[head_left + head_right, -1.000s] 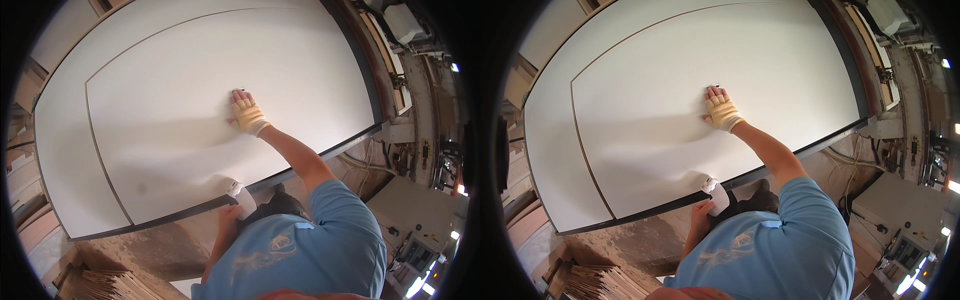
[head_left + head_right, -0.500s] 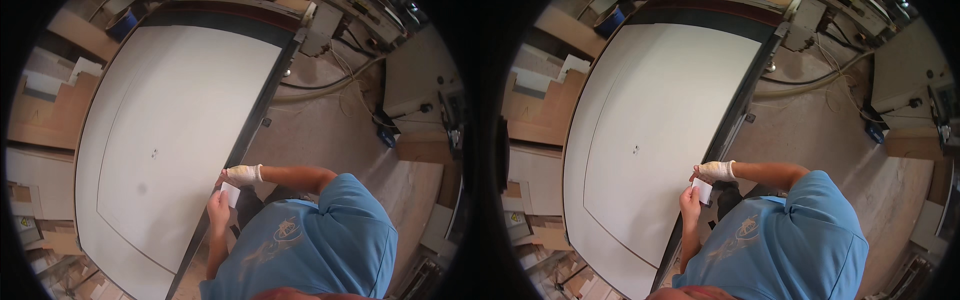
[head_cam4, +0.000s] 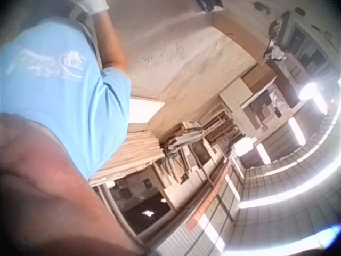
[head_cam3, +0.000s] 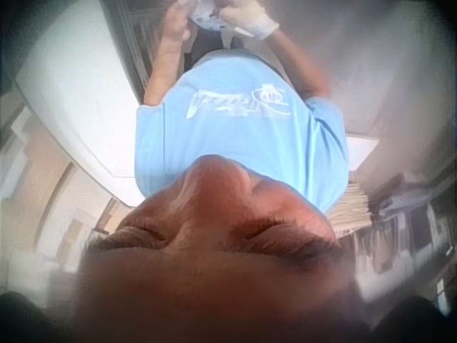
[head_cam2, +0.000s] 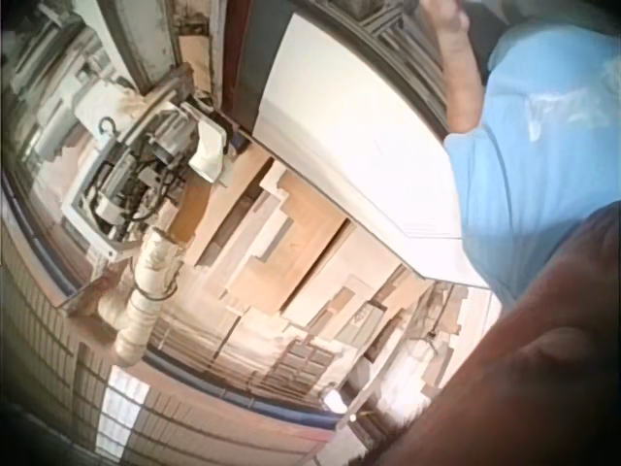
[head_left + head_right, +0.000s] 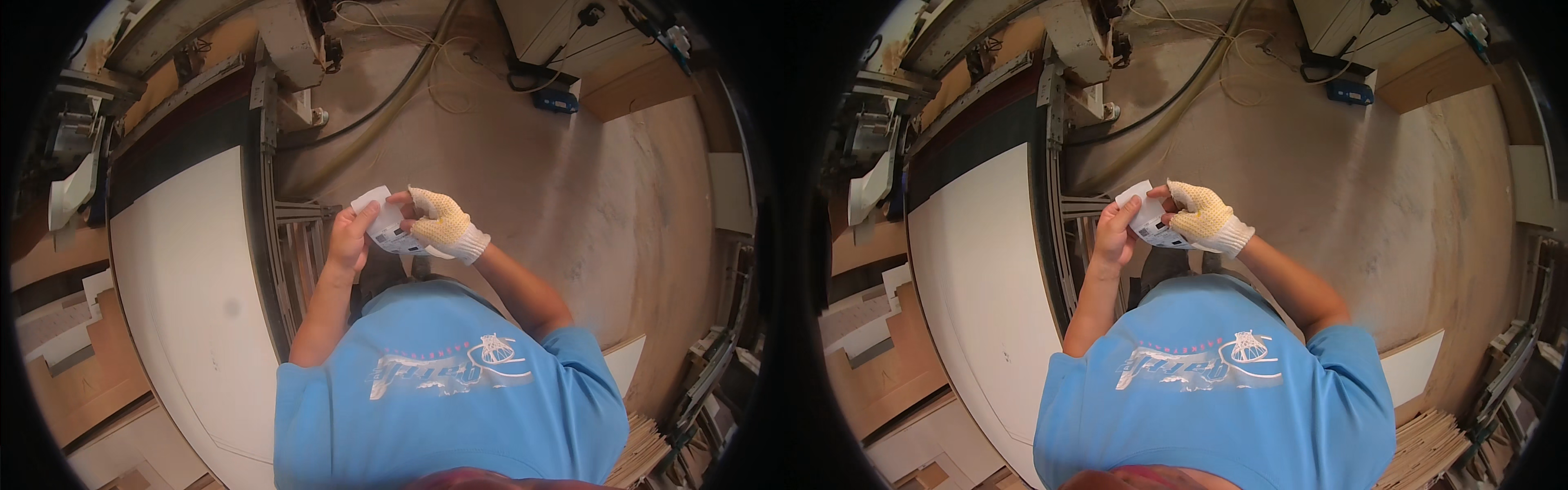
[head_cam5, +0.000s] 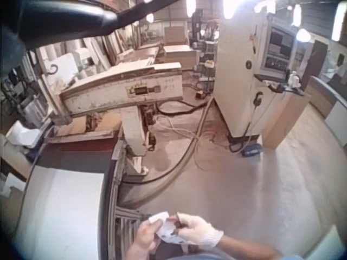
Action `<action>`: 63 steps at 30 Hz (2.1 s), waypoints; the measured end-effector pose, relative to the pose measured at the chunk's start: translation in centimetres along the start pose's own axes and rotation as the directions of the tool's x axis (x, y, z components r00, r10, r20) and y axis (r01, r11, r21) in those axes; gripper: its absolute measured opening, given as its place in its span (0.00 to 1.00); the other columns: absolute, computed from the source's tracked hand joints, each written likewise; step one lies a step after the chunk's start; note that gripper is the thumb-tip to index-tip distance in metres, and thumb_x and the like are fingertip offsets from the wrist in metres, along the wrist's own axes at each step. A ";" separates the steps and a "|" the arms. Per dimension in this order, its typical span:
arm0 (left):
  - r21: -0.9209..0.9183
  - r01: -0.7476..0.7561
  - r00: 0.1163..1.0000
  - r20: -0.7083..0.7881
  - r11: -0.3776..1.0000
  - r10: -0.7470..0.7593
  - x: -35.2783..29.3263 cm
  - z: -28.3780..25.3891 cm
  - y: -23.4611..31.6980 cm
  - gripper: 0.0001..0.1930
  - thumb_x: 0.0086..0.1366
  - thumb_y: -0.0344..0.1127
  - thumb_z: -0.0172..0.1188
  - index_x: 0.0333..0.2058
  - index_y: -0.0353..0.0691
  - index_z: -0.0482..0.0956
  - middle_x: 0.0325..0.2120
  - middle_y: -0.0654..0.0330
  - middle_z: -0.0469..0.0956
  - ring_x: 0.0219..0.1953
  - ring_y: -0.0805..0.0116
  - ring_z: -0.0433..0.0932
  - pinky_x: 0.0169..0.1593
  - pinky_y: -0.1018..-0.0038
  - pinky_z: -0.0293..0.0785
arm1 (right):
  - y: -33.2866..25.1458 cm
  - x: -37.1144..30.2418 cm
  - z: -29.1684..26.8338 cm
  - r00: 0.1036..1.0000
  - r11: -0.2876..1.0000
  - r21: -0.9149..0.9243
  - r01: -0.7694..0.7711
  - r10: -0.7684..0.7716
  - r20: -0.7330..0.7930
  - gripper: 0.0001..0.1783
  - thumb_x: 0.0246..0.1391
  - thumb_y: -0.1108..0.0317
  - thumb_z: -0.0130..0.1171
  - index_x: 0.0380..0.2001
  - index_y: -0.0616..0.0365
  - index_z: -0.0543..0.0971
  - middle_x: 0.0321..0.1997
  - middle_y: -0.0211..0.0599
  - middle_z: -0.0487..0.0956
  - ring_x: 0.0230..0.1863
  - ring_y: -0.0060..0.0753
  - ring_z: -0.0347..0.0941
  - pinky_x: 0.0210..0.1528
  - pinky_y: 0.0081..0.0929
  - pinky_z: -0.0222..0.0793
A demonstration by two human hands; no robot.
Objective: The person puts on gloves, then uses a yellow spray bottle to apply liquid to a large white panel on a machine. They handle a printed label sheet, then pick up a stack of thin wooden slats and place them on the panel. The person walks around the workshop and picks up a pair of orange gloves from a workbench.
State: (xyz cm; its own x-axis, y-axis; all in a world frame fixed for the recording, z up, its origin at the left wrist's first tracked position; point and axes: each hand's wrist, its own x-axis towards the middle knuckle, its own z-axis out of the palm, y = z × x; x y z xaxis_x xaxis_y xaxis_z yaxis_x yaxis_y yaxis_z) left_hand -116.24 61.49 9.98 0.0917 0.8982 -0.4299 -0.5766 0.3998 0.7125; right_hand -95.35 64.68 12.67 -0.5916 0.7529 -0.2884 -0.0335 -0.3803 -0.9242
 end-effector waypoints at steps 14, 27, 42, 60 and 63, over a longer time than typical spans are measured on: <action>0.076 0.249 0.960 0.116 0.966 -0.256 38.3 16.3 11.6 0.11 0.71 0.36 0.59 0.41 0.32 0.80 0.34 0.55 0.84 0.33 0.65 0.85 0.38 0.67 0.84 | -18.8 20.2 -25.7 0.917 0.954 -0.283 -0.094 -0.028 -0.398 0.12 0.55 0.67 0.67 0.39 0.63 0.82 0.36 0.40 0.85 0.37 0.28 0.81 0.41 0.30 0.78; 0.231 0.138 0.943 0.267 0.963 -0.199 68.9 35.9 17.5 0.13 0.72 0.37 0.60 0.45 0.31 0.80 0.37 0.57 0.84 0.37 0.67 0.84 0.41 0.69 0.82 | -30.5 33.5 -52.5 0.786 0.986 -0.148 0.074 -0.149 -0.600 0.10 0.57 0.70 0.67 0.40 0.62 0.81 0.34 0.31 0.82 0.36 0.19 0.77 0.39 0.22 0.75; 0.124 -0.076 0.958 0.285 0.989 0.038 105.0 55.3 23.1 0.12 0.72 0.36 0.62 0.45 0.31 0.81 0.36 0.55 0.85 0.35 0.68 0.85 0.39 0.71 0.83 | -46.5 54.1 -85.7 0.797 0.916 -0.400 0.017 -0.254 -0.548 0.10 0.57 0.69 0.66 0.38 0.63 0.80 0.33 0.36 0.82 0.35 0.26 0.78 0.40 0.28 0.75; -0.309 0.437 0.895 0.056 0.845 -0.443 157.6 44.2 32.9 0.17 0.79 0.43 0.50 0.51 0.33 0.76 0.46 0.49 0.82 0.51 0.52 0.82 0.58 0.54 0.78 | -52.9 105.4 -111.0 0.500 0.847 -0.486 0.214 -0.523 -0.691 0.03 0.57 0.77 0.60 0.31 0.59 0.76 0.28 0.39 0.77 0.30 0.34 0.75 0.42 0.32 0.72; -0.071 0.166 0.984 -0.047 0.984 -0.169 165.0 39.8 42.1 0.16 0.77 0.42 0.53 0.49 0.33 0.78 0.41 0.50 0.84 0.43 0.54 0.86 0.51 0.57 0.81 | -58.7 116.0 -119.6 0.625 0.740 -0.672 0.013 -0.531 -0.572 0.02 0.60 0.77 0.59 0.33 0.62 0.77 0.28 0.39 0.78 0.30 0.32 0.75 0.38 0.29 0.73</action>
State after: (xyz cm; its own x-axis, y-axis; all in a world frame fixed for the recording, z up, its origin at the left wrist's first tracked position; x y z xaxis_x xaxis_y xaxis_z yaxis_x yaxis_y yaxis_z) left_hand -93.03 233.77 -8.89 0.1499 0.8081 -0.5697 -0.6092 0.5293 0.5905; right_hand -65.68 238.57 3.55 0.1091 0.9799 0.1668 0.5092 0.0890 -0.8560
